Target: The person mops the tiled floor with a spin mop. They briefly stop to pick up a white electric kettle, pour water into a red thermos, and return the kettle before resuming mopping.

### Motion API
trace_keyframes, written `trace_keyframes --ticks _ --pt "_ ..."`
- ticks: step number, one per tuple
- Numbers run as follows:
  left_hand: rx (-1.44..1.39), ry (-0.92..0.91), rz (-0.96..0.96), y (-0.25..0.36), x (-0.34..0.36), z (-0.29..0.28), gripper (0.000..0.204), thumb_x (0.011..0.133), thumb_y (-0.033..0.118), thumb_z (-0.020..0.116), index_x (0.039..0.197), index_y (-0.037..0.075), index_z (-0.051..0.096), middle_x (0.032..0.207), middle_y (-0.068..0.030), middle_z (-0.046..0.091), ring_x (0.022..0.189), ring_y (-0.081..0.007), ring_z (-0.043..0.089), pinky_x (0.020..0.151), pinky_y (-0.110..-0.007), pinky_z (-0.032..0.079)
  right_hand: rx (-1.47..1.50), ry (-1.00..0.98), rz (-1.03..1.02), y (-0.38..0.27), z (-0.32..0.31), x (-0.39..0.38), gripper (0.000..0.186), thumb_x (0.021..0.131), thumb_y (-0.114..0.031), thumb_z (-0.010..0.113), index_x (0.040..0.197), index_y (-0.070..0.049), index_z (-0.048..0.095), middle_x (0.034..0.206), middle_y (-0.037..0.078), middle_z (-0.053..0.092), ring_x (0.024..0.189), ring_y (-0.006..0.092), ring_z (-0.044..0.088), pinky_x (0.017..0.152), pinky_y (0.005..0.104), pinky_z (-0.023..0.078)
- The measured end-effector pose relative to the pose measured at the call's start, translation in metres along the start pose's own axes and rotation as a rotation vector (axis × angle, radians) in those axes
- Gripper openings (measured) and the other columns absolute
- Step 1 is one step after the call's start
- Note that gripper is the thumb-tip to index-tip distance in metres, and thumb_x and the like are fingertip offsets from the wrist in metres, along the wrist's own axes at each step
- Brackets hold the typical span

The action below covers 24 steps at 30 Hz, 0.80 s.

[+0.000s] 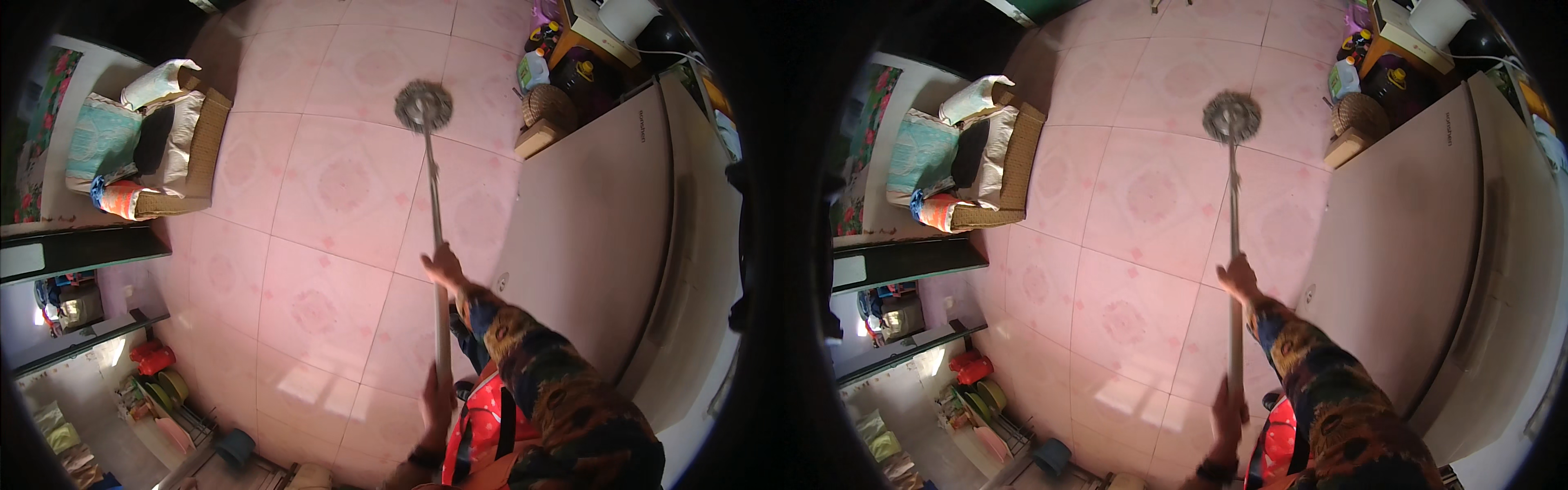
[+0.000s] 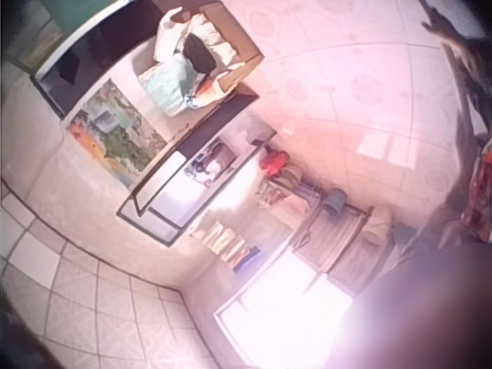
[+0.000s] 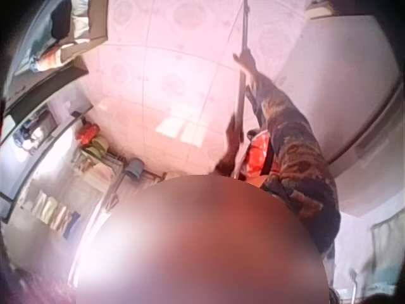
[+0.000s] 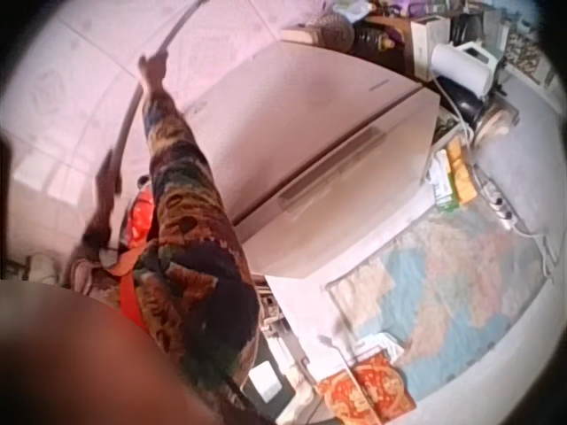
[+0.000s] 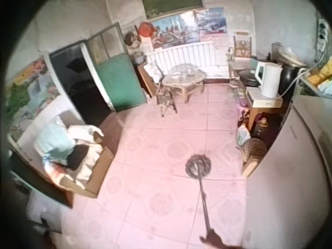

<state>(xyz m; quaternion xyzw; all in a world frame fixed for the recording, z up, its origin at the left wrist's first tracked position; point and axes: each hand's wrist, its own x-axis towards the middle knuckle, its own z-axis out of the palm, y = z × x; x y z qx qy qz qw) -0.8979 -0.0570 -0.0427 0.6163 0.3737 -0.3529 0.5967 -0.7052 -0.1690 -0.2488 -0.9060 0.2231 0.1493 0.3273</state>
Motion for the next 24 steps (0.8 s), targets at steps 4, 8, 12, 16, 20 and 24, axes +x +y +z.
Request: trace_keyframes --ticks 4,8,12,16,20,24 --pt "-0.241 -0.092 0.206 0.069 0.113 0.007 0.051 0.094 0.02 0.054 0.143 0.011 0.04 0.061 0.0032 0.043 0.046 -0.005 0.04 0.039 -0.022 0.035 0.223 -0.183 0.216 -0.034 0.0 0.083 0.046 0.088 -0.029 0.053 0.117 0.004 0.04 0.105 0.032 0.062 0.1 0.0461 0.061 0.088 0.0516 0.049" --pt "-0.06 0.0 0.065 0.022 0.053 -0.022 0.055 0.094 0.02 0.054 0.146 0.013 0.036 0.062 0.0024 0.046 0.048 -0.0061 0.042 0.041 -0.024 0.036 -0.021 -0.112 -0.137 -0.023 0.029 -0.027 0.04 0.091 -0.026 0.051 0.112 0.008 0.047 0.098 0.032 0.06 0.082 0.0433 0.064 0.068 0.0505 0.053" --pt "0.24 0.168 -0.25 -0.036 -0.098 -0.066 0.044 0.096 0.029 0.05 0.135 0.009 0.047 0.058 0.0007 0.045 0.045 -0.0073 0.042 0.039 -0.025 0.033 0.057 -0.507 0.135 -0.008 0.042 -0.232 0.063 0.091 -0.029 0.048 0.127 0.018 0.028 0.085 0.031 0.061 0.07 0.0423 0.064 0.058 0.0541 0.051" --pt "0.222 0.238 -0.355 -0.036 -0.149 -0.079 0.038 0.095 0.024 0.05 0.13 0.008 0.048 0.057 0.001 0.043 0.044 -0.0083 0.043 0.039 -0.025 0.035 -0.038 -0.808 -0.171 -0.012 0.042 -0.303 0.057 0.089 -0.027 0.048 0.119 0.018 0.029 0.074 0.032 0.06 0.069 0.0454 0.063 0.062 0.0562 0.051" --pt "-0.124 0.209 -0.271 0.003 -0.068 -0.065 0.033 0.095 0.019 0.049 0.126 0.008 0.048 0.056 0.0013 0.041 0.043 -0.0093 0.044 0.039 -0.024 0.036 0.012 -0.645 -0.227 -0.07 0.054 -0.17 0.045 0.089 -0.022 0.05 0.116 0.01 0.034 0.087 0.031 0.061 0.072 0.0441 0.063 0.067 0.0553 0.051" --pt "-0.502 -0.029 0.087 0.052 0.051 -0.06 0.021 0.096 0.016 0.048 0.115 0.008 0.049 0.065 0.0002 0.045 0.046 -0.0074 0.041 0.04 -0.022 0.036 0.159 -0.42 0.027 -0.136 0.051 -0.012 0.032 0.087 -0.019 0.05 0.109 0.002 0.041 0.096 0.029 0.063 0.089 0.0448 0.064 0.078 0.0524 0.051"
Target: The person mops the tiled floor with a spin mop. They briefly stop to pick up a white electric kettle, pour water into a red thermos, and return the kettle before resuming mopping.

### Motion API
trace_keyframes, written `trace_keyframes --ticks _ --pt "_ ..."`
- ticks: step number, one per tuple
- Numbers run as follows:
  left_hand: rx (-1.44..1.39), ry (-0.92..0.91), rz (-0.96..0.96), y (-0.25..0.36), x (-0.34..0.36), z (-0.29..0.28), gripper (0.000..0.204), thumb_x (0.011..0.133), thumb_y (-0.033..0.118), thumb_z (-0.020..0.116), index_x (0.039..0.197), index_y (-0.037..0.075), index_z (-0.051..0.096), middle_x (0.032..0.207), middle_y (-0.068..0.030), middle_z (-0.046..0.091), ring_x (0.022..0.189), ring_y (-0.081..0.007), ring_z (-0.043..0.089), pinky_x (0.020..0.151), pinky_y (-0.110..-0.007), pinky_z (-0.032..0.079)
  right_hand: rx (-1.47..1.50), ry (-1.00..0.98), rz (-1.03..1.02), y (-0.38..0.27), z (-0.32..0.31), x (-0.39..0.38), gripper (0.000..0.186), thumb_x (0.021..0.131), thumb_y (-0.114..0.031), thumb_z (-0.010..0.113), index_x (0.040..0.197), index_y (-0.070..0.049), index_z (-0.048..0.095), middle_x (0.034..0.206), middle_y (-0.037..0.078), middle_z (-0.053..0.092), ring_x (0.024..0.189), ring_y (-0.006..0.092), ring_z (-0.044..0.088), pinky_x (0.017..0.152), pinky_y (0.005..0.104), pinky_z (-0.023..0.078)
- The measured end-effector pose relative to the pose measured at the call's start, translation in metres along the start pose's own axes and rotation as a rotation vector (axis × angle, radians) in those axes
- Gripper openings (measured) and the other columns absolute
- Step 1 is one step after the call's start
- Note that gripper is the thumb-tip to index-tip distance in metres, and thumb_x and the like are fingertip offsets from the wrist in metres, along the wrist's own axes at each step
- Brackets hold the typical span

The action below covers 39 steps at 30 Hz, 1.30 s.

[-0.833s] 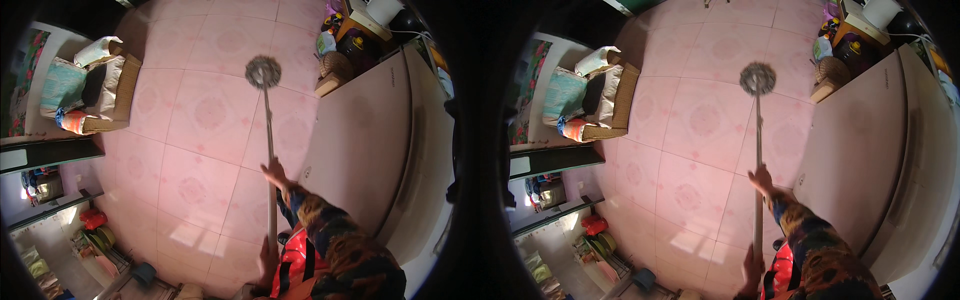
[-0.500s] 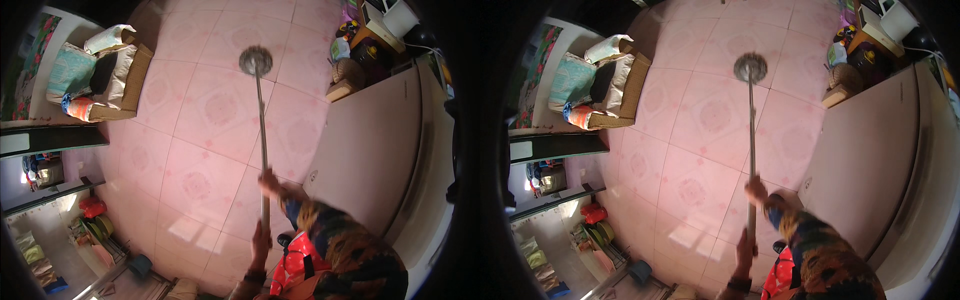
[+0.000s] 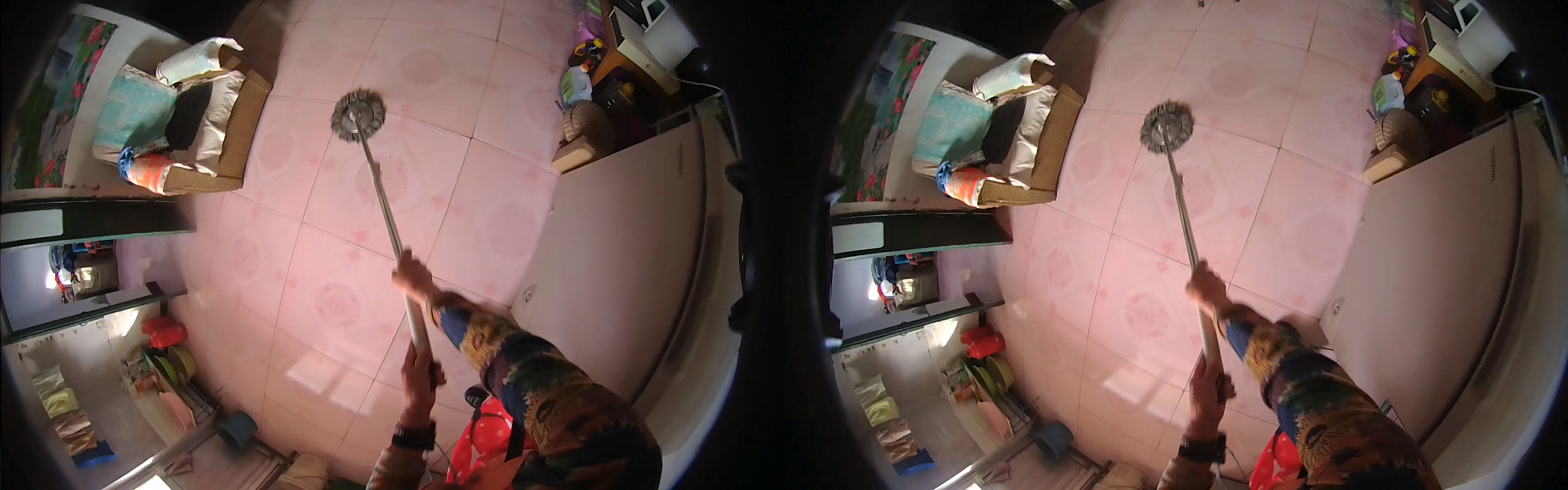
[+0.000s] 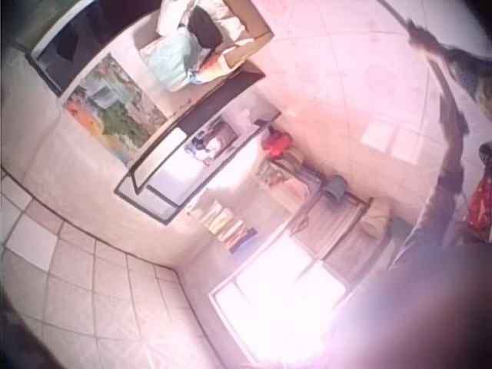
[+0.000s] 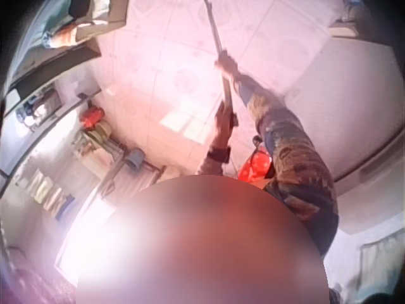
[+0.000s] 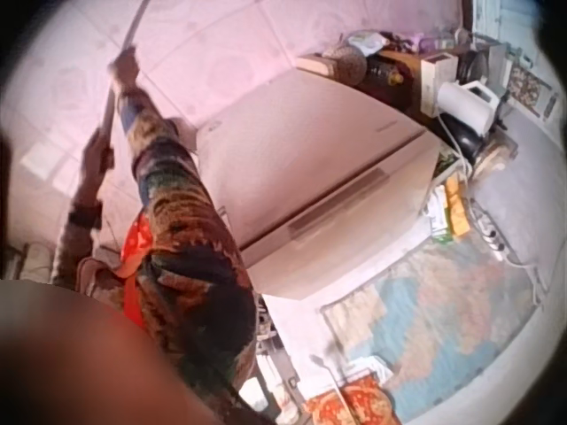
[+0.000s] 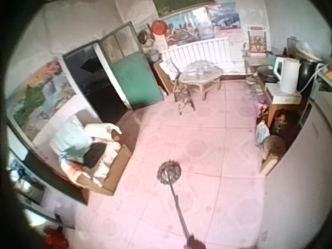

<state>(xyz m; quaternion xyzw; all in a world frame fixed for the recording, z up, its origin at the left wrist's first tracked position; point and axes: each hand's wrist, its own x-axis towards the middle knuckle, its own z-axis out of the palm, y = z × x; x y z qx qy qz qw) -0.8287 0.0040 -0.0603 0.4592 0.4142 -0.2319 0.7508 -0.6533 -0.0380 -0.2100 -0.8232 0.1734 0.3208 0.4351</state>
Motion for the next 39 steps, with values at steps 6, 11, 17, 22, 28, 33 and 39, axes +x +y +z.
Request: trace_keyframes --ticks 6,11,17,22,28,33,39 --pt "0.057 0.211 -0.041 -0.041 -0.084 -0.029 0.028 0.097 0.015 0.047 0.123 0.008 0.049 0.059 0.0018 0.042 0.046 -0.0071 0.04 0.042 -0.023 0.034 -0.123 -0.17 -0.212 0.041 0.05 -0.091 0.036 0.085 -0.015 0.05 0.11 0.007 0.037 0.093 0.033 0.06 0.085 0.0472 0.061 0.071 0.0542 0.051" --pt "0.425 0.409 -0.315 -0.084 -0.21 -0.075 0.016 0.097 0.024 0.049 0.102 0.009 0.05 0.055 0.0013 0.04 0.043 -0.0092 0.04 0.039 -0.024 0.033 -0.178 -0.595 -0.038 0.115 0.128 -0.292 0.062 0.086 -0.019 0.052 0.119 0.023 0.021 0.072 0.03 0.06 0.065 0.0423 0.065 0.058 0.0548 0.052" --pt "0.058 0.342 -0.269 -0.058 -0.127 -0.068 0.025 0.098 0.032 0.05 0.085 0.011 0.047 0.053 0.0017 0.037 0.042 -0.0106 0.04 0.038 -0.025 0.034 -0.106 -0.311 -0.25 0.033 0.122 -0.158 0.027 0.086 -0.014 0.048 0.103 0.005 0.038 0.085 0.028 0.061 0.072 0.0426 0.065 0.062 0.0531 0.052" --pt "-0.206 0.052 -0.017 -0.026 -0.014 -0.039 0.03 0.098 0.039 0.051 0.095 0.01 0.044 0.065 -0.0028 0.044 0.047 -0.0122 0.043 0.045 -0.03 0.04 -0.102 -0.15 -0.2 -0.015 0.077 -0.034 0.032 0.083 -0.012 0.049 0.111 0.002 0.043 0.092 0.027 0.065 0.088 0.0428 0.065 0.077 0.0504 0.052" --pt "0.408 0.088 -0.193 -0.12 -0.105 -0.054 0.035 0.098 0.038 0.047 0.103 0.004 0.049 0.054 -0.0047 0.05 0.041 -0.0135 0.046 0.04 -0.029 0.038 -0.082 -0.095 0.011 0.094 0.052 -0.149 0.037 0.083 -0.02 0.053 0.11 0.0 0.038 0.082 0.028 0.065 0.077 0.0458 0.064 0.07 0.0543 0.052" --pt "0.958 -0.166 0.049 -0.158 -0.171 -0.102 0.029 0.096 0.033 0.05 0.105 0.006 0.047 0.058 -0.006 0.052 0.043 -0.018 0.052 0.041 -0.032 0.042 -0.018 0.109 0.191 0.174 0.051 -0.238 0.045 0.079 -0.024 0.06 0.111 -0.002 0.038 0.083 0.028 0.063 0.075 0.0461 0.063 0.068 0.0549 0.051" --pt "0.863 -0.073 0.092 -0.144 -0.103 -0.057 0.026 0.097 0.03 0.052 0.107 0.006 0.056 0.062 0.0006 0.049 0.049 -0.0084 0.048 0.041 -0.026 0.039 0.382 0.355 0.265 0.187 -0.028 -0.135 0.042 0.085 -0.025 0.061 0.1 0.008 0.042 0.065 0.019 0.059 0.044 0.0288 0.061 0.041 0.0389 0.051"
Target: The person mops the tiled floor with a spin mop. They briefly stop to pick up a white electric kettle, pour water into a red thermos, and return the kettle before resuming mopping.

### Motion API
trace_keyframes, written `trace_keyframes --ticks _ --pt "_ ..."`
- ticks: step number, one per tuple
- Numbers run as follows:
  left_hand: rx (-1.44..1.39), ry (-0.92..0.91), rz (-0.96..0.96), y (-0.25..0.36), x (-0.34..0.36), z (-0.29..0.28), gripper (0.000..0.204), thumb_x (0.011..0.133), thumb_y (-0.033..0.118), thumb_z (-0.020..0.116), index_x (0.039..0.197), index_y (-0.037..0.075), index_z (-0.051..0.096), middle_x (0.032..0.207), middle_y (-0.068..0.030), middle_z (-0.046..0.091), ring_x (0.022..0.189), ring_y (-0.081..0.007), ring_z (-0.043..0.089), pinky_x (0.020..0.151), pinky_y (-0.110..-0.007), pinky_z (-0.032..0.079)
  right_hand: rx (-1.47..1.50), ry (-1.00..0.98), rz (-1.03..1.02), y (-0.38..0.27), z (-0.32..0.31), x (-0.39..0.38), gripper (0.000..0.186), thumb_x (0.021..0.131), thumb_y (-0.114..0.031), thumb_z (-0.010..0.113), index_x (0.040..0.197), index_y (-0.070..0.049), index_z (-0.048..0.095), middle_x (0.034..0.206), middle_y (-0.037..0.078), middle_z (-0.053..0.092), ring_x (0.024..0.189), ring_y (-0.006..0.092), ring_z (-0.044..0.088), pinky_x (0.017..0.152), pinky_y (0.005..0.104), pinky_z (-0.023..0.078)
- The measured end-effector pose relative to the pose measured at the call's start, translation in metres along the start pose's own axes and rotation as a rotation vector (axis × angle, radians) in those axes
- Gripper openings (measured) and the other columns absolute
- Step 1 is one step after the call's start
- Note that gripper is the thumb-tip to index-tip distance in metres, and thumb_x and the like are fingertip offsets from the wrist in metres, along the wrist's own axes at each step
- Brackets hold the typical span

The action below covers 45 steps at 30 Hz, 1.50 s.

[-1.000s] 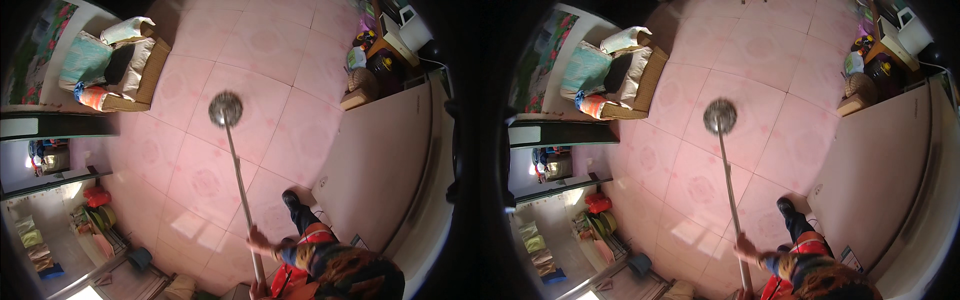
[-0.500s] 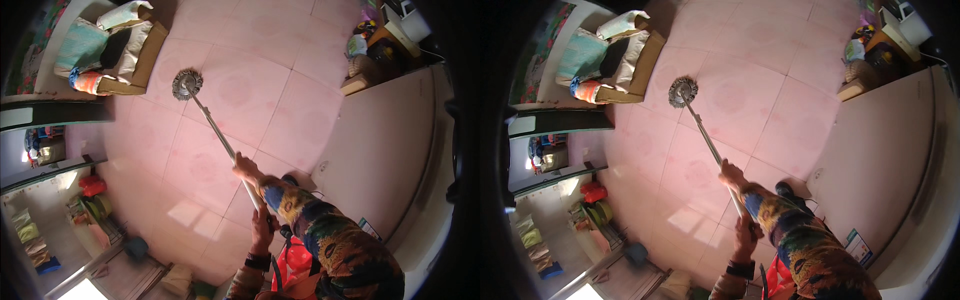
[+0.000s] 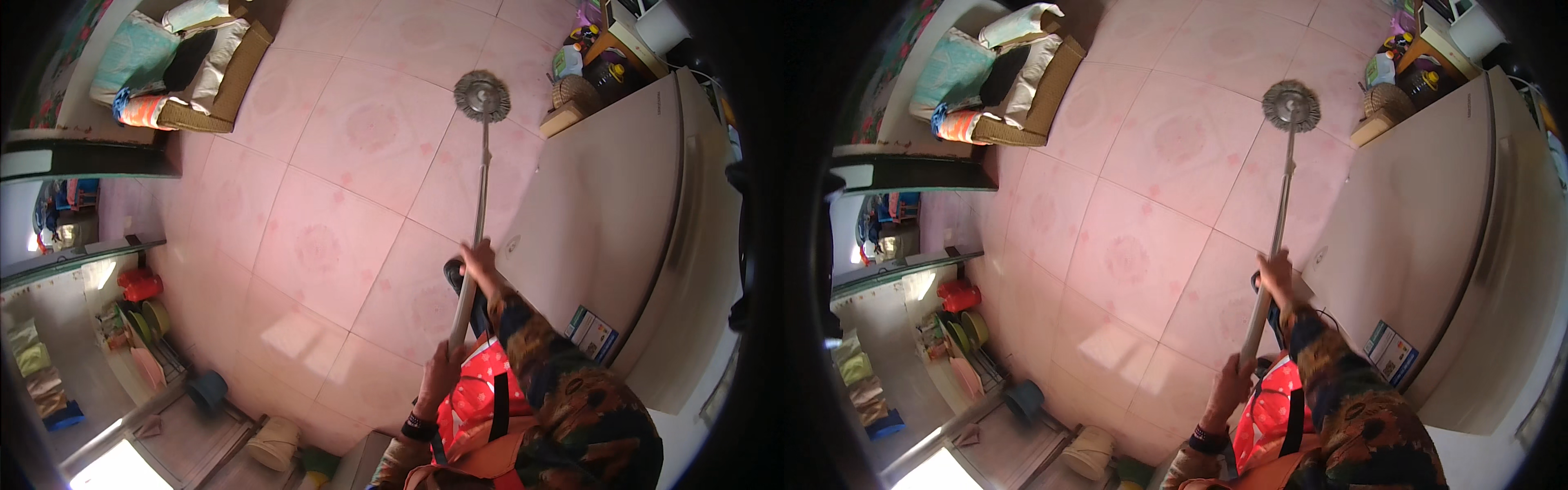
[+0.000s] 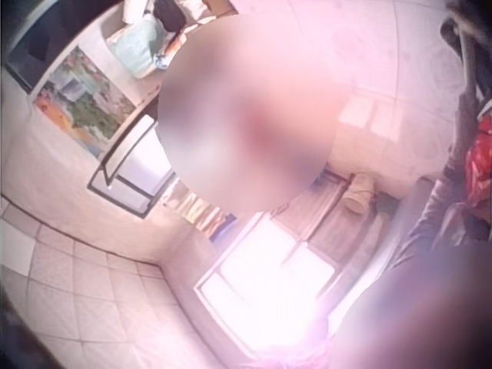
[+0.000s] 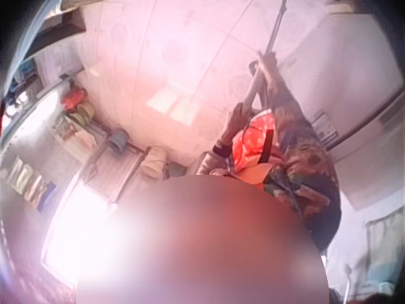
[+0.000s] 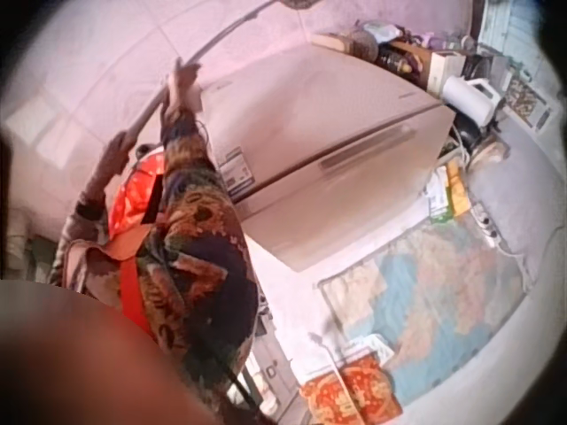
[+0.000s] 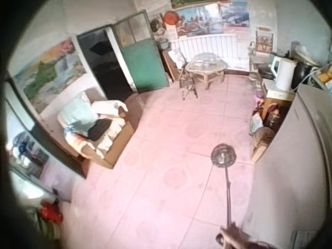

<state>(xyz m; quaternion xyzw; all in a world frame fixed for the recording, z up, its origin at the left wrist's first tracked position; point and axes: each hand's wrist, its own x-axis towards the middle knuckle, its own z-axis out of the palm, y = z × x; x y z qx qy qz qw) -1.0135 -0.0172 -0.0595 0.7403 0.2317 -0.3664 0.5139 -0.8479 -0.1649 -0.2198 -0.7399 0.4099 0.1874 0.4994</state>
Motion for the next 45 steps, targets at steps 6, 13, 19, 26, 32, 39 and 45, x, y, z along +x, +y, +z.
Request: trace_keyframes --ticks 6,13,19,26,32,39,45 --pt "-0.171 0.168 -0.09 -0.057 -0.084 -0.015 0.023 0.095 0.027 0.054 0.103 0.006 0.06 0.063 0.0013 0.052 0.049 -0.0058 0.047 0.042 -0.024 0.037 -0.527 -0.257 -0.368 0.077 0.042 -0.028 0.036 0.086 -0.029 0.059 0.087 0.007 0.053 0.074 0.024 0.062 0.067 0.0381 0.063 0.057 0.0461 0.052" --pt "0.021 0.058 -0.558 -0.127 -0.286 -0.033 0.02 0.09 0.019 0.057 0.106 0.008 0.056 0.073 -0.0104 0.056 0.059 -0.0257 0.058 0.051 -0.038 0.046 -0.402 -0.541 0.075 0.188 0.059 -0.293 0.056 0.086 -0.032 0.052 0.11 0.015 0.035 0.094 0.034 0.059 0.085 0.0498 0.061 0.076 0.0549 0.051" --pt "-0.023 -0.021 -0.405 -0.078 -0.204 -0.037 0.018 0.094 0.02 0.054 0.103 0.005 0.053 0.062 -0.0055 0.052 0.048 -0.016 0.052 0.042 -0.033 0.042 -0.24 -0.25 -0.126 0.12 0.053 -0.188 0.04 0.084 -0.028 0.057 0.1 0.007 0.045 0.09 0.031 0.061 0.081 0.047 0.062 0.07 0.0532 0.052" --pt "-0.03 -0.072 -0.086 -0.026 -0.081 0.036 0.029 0.096 0.031 0.052 0.107 0.004 0.051 0.059 -0.008 0.054 0.047 -0.0188 0.054 0.041 -0.033 0.044 -0.332 -0.024 -0.19 0.069 -0.019 -0.008 0.041 0.08 -0.012 0.06 0.108 0.012 0.042 0.077 0.024 0.064 0.066 0.034 0.069 0.05 0.0393 0.056" --pt "0.254 -0.039 0.052 -0.093 -0.143 0.007 0.041 0.095 0.036 0.052 0.12 0.004 0.048 0.085 -0.0285 0.064 0.088 -0.0495 0.06 0.063 -0.052 0.048 0.188 -0.017 0.244 0.156 -0.009 -0.071 0.035 0.082 -0.012 0.064 0.101 0.016 0.054 0.086 0.027 0.064 0.068 0.039 0.067 0.047 0.0444 0.054" --pt "0.478 0.003 -0.207 -0.161 -0.331 -0.092 0.041 0.092 0.034 0.057 0.123 0.008 0.05 0.082 -0.0223 0.064 0.078 -0.041 0.064 0.063 -0.049 0.049 -0.214 -0.26 0.087 0.257 0.059 -0.311 0.046 0.075 -0.036 0.065 0.084 0.009 0.054 0.08 0.025 0.061 0.073 0.0396 0.066 0.05 0.0459 0.054" --pt "0.4 -0.028 -0.452 -0.15 -0.382 -0.092 0.042 0.091 0.033 0.059 0.122 0.007 0.049 0.086 -0.0252 0.064 0.081 -0.045 0.062 0.064 -0.051 0.049 -0.249 -0.495 0.023 0.235 0.032 -0.358 0.045 0.082 -0.028 0.061 0.061 0.012 0.053 0.059 0.025 0.061 0.052 0.0398 0.065 0.04 0.0438 0.056"
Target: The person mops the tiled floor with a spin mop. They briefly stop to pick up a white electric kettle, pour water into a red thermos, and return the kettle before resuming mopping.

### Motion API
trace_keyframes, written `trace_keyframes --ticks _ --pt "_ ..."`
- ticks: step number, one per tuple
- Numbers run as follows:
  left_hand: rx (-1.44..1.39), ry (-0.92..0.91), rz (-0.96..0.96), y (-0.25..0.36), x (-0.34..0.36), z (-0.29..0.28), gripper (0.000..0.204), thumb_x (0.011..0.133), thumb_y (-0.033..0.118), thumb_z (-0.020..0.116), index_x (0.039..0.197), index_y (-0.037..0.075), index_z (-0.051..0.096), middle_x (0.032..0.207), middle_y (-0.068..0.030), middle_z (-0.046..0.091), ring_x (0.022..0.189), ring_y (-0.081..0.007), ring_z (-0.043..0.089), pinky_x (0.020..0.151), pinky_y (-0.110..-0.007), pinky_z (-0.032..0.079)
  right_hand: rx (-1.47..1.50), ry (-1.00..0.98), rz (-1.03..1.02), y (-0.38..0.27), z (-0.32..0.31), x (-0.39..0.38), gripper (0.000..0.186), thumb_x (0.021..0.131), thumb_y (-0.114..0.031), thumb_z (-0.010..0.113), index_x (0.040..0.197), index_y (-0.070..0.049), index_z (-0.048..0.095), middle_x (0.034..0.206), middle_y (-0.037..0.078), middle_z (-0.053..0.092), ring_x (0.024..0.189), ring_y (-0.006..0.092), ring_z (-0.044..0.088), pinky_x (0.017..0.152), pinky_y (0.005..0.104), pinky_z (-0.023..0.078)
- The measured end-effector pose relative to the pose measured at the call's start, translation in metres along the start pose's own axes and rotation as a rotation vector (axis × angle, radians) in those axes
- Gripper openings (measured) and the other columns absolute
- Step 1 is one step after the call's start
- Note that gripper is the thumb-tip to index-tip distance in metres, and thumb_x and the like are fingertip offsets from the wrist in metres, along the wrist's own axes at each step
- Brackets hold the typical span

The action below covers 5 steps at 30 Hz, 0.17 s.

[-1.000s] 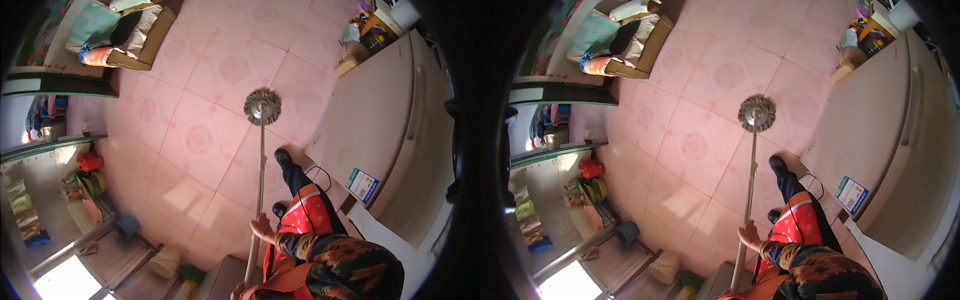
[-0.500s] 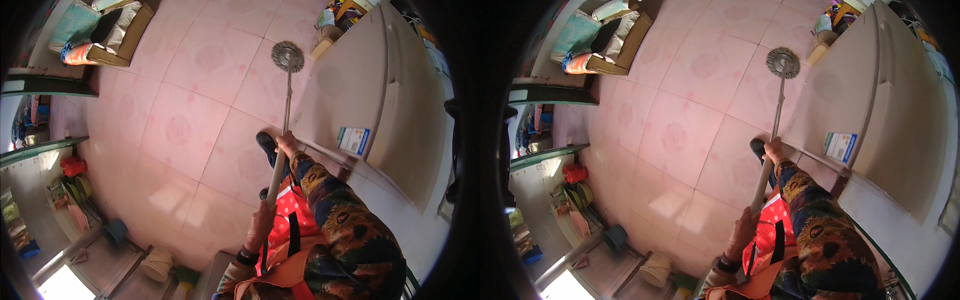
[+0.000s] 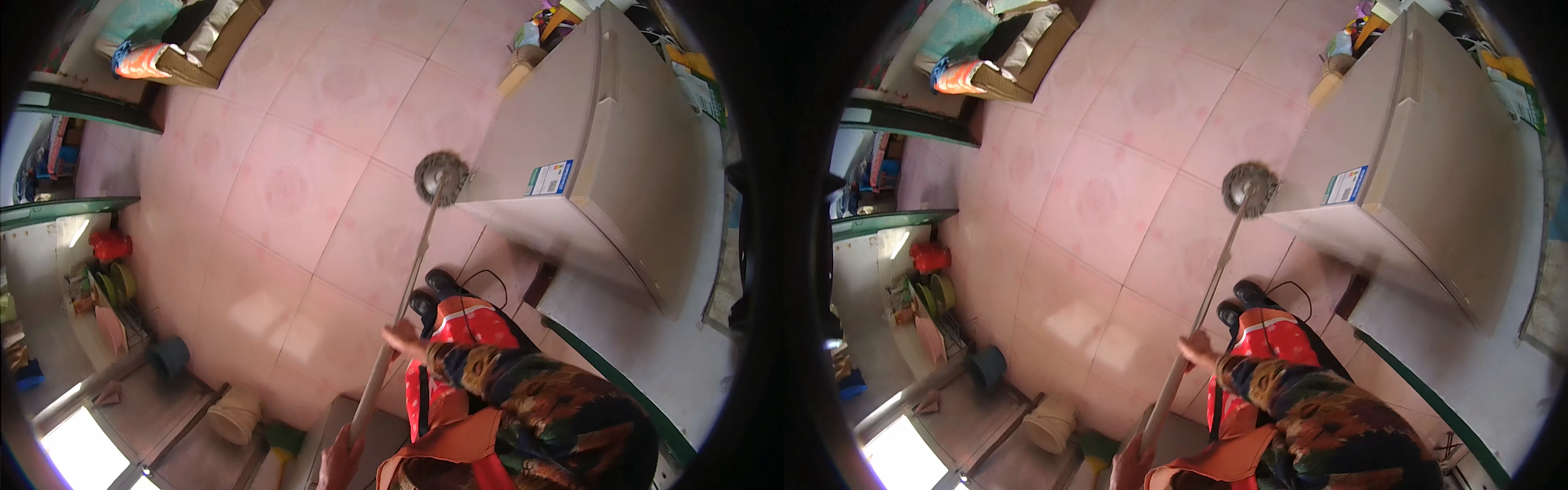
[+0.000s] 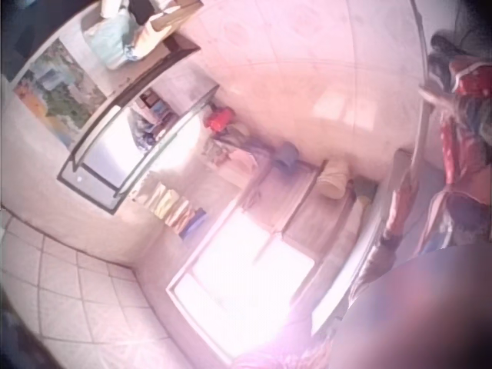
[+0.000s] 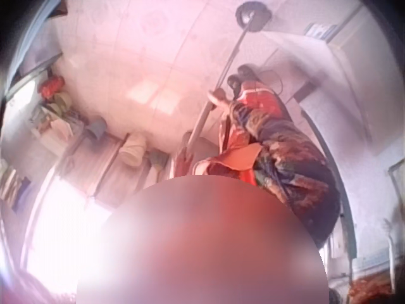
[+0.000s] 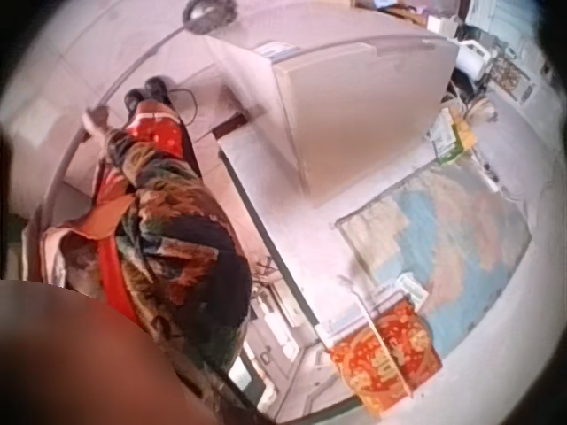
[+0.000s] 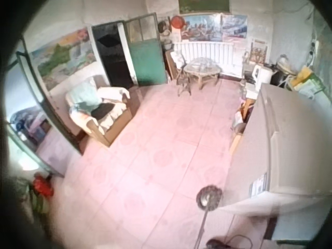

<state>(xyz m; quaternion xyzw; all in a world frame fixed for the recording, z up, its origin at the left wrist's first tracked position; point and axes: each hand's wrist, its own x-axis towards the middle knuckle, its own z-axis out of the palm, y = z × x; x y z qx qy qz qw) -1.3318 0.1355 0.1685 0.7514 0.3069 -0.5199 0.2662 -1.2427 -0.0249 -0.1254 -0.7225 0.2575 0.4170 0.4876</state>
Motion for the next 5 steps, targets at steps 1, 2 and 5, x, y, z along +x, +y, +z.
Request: trace_keyframes --ticks 1,2,5 --pt "-0.003 0.025 0.058 0.01 0.013 0.011 0.042 0.09 0.033 0.059 0.121 0.007 0.049 0.086 -0.0252 0.064 0.081 -0.045 0.062 0.063 -0.051 0.049 0.313 -0.106 0.155 0.001 -0.017 0.015 0.047 0.084 -0.029 0.059 0.062 0.012 0.053 0.057 0.026 0.06 0.054 0.0406 0.066 0.039 0.0446 0.055" --pt "0.005 0.058 0.124 0.021 0.028 0.022 0.042 0.09 0.033 0.059 0.121 0.007 0.049 0.086 -0.0253 0.064 0.081 -0.045 0.062 0.063 -0.051 0.049 0.343 -0.178 -0.082 0.007 -0.045 0.028 0.052 0.087 -0.033 0.056 0.065 0.014 0.055 0.058 0.028 0.06 0.054 0.0406 0.066 0.039 0.0456 0.055" --pt "0.033 0.245 0.456 0.054 0.077 0.051 0.046 0.09 0.035 0.061 0.123 0.006 0.048 0.088 -0.0255 0.064 0.079 -0.0453 0.062 0.063 -0.052 0.049 0.231 -0.024 0.287 -0.004 -0.086 0.097 0.036 0.088 -0.026 0.057 0.087 0.01 0.06 0.07 0.02 0.065 0.057 0.0361 0.066 0.04 0.0461 0.052"
